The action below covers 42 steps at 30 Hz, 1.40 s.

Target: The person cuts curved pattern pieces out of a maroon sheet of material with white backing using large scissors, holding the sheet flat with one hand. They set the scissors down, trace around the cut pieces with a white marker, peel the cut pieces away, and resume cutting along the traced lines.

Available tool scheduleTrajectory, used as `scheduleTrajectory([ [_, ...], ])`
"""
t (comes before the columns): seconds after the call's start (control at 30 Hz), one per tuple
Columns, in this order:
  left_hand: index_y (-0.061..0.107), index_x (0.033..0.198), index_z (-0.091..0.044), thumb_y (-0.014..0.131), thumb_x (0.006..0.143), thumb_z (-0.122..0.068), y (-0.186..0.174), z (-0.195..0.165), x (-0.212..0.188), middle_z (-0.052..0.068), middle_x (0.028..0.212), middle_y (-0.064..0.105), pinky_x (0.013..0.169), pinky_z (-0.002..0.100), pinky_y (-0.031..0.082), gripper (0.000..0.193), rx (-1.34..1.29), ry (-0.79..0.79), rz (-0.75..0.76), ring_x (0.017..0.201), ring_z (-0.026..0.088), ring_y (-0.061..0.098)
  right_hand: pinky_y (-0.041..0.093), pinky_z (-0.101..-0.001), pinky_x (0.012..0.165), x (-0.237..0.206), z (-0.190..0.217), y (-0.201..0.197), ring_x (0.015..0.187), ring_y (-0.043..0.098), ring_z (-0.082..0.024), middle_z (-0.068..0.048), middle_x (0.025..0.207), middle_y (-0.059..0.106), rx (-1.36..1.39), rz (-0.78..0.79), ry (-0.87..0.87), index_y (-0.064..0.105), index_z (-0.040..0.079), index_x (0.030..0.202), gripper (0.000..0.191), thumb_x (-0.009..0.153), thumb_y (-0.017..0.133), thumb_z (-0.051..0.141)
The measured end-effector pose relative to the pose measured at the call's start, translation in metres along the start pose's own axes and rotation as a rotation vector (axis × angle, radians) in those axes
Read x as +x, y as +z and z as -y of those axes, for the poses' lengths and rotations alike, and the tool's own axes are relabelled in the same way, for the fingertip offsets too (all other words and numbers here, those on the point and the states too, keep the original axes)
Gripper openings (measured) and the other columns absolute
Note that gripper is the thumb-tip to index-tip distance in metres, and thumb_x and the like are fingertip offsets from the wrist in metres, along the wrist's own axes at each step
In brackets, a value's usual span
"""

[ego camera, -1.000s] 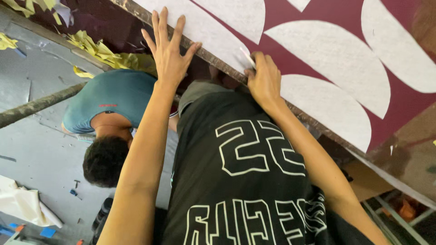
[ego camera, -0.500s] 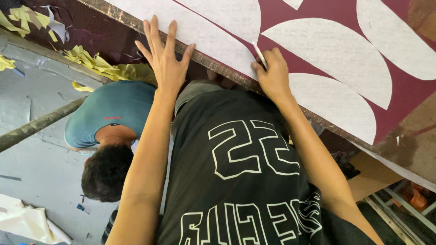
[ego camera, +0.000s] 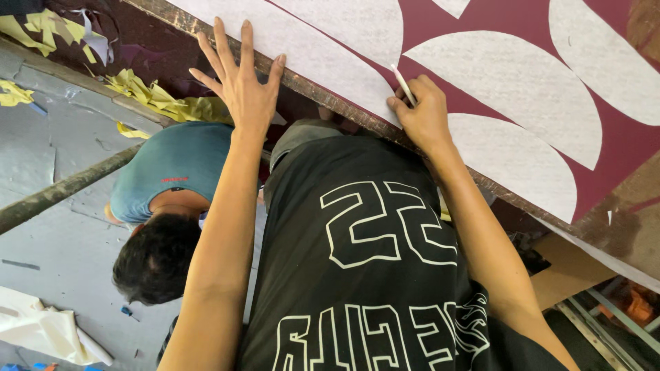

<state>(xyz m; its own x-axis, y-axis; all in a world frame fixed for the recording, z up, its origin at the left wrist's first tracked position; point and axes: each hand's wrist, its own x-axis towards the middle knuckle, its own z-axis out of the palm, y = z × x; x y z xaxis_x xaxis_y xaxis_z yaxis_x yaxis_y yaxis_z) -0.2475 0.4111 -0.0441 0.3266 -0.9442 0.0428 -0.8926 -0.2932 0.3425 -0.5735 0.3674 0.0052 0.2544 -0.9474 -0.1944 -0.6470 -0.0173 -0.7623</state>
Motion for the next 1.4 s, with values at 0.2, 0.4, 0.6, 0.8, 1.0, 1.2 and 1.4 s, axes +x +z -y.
scheduleTrajectory([
  [0.2,0.042,0.164,-0.029,0.070,0.104,-0.063,0.005,0.006,0.001,0.010,0.172,0.016,0.115,0.083,0.000,0.075,0.017,0.024,-0.015,0.157,0.045,0.005,0.045,-0.0393,0.067,0.002,0.004,0.000,0.074,0.057,-0.027,-0.012,0.086,0.059,-0.027,0.004,-0.002,0.067,-0.002,0.087,0.020,0.083,0.084,0.008],
  [0.4,0.042,0.164,-0.028,0.071,0.103,-0.061,0.002,0.008,0.002,0.011,0.172,0.016,0.115,0.083,-0.001,0.075,0.018,0.034,-0.010,0.157,0.046,0.004,0.045,-0.0384,0.066,0.003,0.008,-0.002,0.072,0.057,-0.024,-0.010,0.086,0.059,0.010,0.017,0.086,0.066,-0.001,0.088,0.019,0.086,0.083,0.008],
  [0.6,0.045,0.164,-0.024,0.077,0.106,-0.059,-0.008,-0.015,0.004,0.017,0.172,0.015,0.117,0.082,0.000,0.074,-0.027,0.089,0.008,0.158,0.047,0.004,0.046,-0.0396,0.067,-0.001,0.006,-0.003,0.074,0.057,-0.027,-0.012,0.089,0.058,-0.002,-0.058,0.020,0.065,-0.001,0.092,0.022,0.084,0.084,0.005],
  [0.8,0.050,0.160,-0.023,0.079,0.101,-0.055,-0.024,-0.033,0.007,0.019,0.169,0.018,0.114,0.082,-0.001,0.073,-0.059,0.091,0.136,0.155,0.049,0.006,0.046,-0.0420,0.069,-0.010,0.004,-0.023,0.079,0.058,-0.032,-0.014,0.093,0.058,-0.089,-0.044,0.022,0.066,0.001,0.095,0.024,0.084,0.086,0.008],
  [1.0,0.051,0.159,-0.020,0.078,0.104,-0.051,-0.026,-0.040,0.007,0.024,0.169,0.018,0.115,0.081,-0.002,0.069,-0.053,0.173,0.108,0.156,0.050,0.006,0.048,-0.0450,0.073,-0.015,0.004,-0.031,0.089,0.061,-0.037,-0.014,0.100,0.058,-0.139,0.036,-0.077,0.065,0.000,0.106,0.036,0.083,0.088,0.017],
  [1.2,0.050,0.161,-0.020,0.071,0.108,-0.046,-0.019,-0.073,-0.006,0.016,0.172,0.024,0.121,0.076,0.001,0.063,-0.114,0.542,0.253,0.160,0.039,0.011,0.050,-0.0446,0.076,-0.013,0.002,-0.032,0.091,0.063,-0.035,-0.012,0.101,0.060,-0.133,0.070,-0.029,0.067,0.002,0.109,0.032,0.088,0.086,0.018],
  [1.4,0.050,0.158,-0.023,0.067,0.103,-0.038,-0.016,-0.110,-0.014,0.007,0.168,0.035,0.119,0.077,0.003,0.059,-0.136,0.810,0.381,0.158,0.035,0.016,0.049,-0.0458,0.074,-0.015,0.000,-0.033,0.093,0.063,-0.037,-0.014,0.102,0.059,-0.180,0.081,-0.077,0.066,0.002,0.113,0.039,0.085,0.086,0.020],
])
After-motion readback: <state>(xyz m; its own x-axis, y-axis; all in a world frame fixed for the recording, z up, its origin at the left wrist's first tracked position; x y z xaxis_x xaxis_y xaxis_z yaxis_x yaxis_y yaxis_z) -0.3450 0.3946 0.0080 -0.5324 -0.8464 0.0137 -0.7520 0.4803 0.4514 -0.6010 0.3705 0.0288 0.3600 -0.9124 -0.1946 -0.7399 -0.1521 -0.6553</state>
